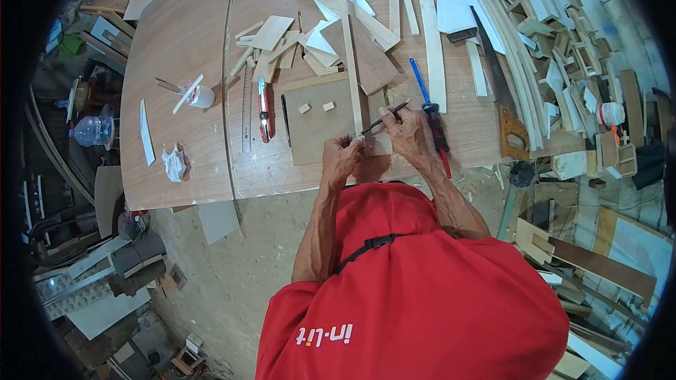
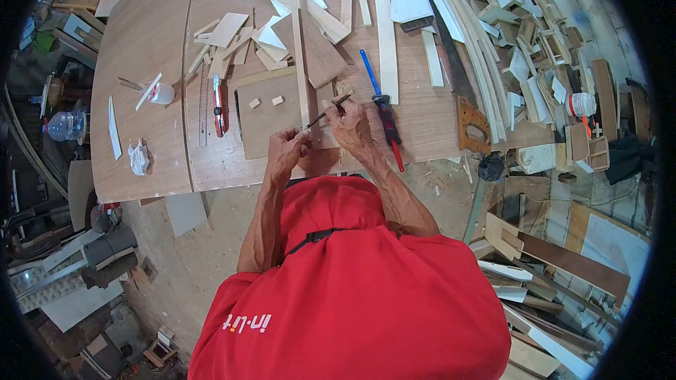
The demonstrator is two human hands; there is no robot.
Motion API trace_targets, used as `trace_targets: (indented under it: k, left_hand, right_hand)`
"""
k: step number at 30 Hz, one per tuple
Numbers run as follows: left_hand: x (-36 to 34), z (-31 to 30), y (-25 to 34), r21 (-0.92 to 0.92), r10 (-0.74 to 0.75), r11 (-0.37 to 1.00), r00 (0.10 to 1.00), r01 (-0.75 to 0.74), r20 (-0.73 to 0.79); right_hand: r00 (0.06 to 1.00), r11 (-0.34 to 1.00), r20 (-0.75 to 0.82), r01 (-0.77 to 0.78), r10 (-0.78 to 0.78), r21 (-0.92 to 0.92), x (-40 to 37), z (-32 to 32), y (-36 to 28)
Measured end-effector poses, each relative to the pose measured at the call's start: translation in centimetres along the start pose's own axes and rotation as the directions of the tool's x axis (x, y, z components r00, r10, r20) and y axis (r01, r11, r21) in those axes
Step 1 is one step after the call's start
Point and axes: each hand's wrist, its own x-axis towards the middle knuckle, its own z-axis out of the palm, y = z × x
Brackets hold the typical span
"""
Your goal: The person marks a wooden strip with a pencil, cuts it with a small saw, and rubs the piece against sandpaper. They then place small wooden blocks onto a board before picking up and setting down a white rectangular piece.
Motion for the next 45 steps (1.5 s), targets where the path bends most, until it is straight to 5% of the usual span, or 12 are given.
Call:
trace_targets:
  k: [9, 13, 16, 18, 21, 24, 34, 43, 45]
  left_hand:
    - [0.1, -0.1, -0.1, 0.017, -0.003, 1.000, 1.000, 0.002, 0.006]
    - [0.3, -0.3, 0.1, 0.021, -0.027, 0.999, 0.999, 0.027, 0.027]
    - [0.1, -0.4, 0.7, 0.007, -0.068, 0.998, 0.997, 0.068, 0.031]
    - [0.1, -0.6, 0.9, -0.018, -0.103, 0.994, 0.991, 0.104, 0.086]
    - [0.2, -0.4, 0.6, -0.035, -0.097, 0.994, 0.992, 0.100, 0.085]
    - [0.0, 0.0, 1.0, 0.021, -0.087, 0.996, 0.994, 0.086, 0.061]
    - [0.3, 0.2, 0.9, -0.011, -0.066, 0.998, 0.997, 0.066, 0.044]
    - [1.2, 0.1, -0.7, 0.201, 0.050, 0.978, 0.997, -0.061, 0.063]
    - [1.2, -0.1, -0.8, 0.466, 0.140, 0.874, 0.990, -0.140, 0.035]
  right_hand:
    - [0.998, 0.976, -0.058, 0.011, -0.024, -0.216, 1.0, -1.6, 1.6]
    - [0.999, 0.997, 0.004, 0.032, -0.031, -0.071, 0.5, -1.8, 0.3]
    - [1.000, 0.955, 0.016, 0.028, -0.025, -0.294, 0.1, -0.7, -0.5]
    - [0.962, 0.941, 0.223, -0.077, 0.158, -0.331, -0.2, 0.1, 0.2]
    - [0.958, 0.977, 0.287, 0.036, 0.026, -0.209, -0.9, 0.9, 0.7]
    - [0.917, 0.956, 0.396, 0.069, 0.053, -0.286, -1.9, -0.2, -1.1]
    - [0.977, 0.917, 0.205, 0.028, 0.059, -0.399, -2.9, 1.4, -0.1]
    - [0.999, 0.976, 0.003, -0.047, 0.049, -0.212, -2.3, 0.1, 0.4]
    - [1.000, 0.957, 0.010, -0.024, 0.028, -0.290, -1.9, 0.1, -0.4]
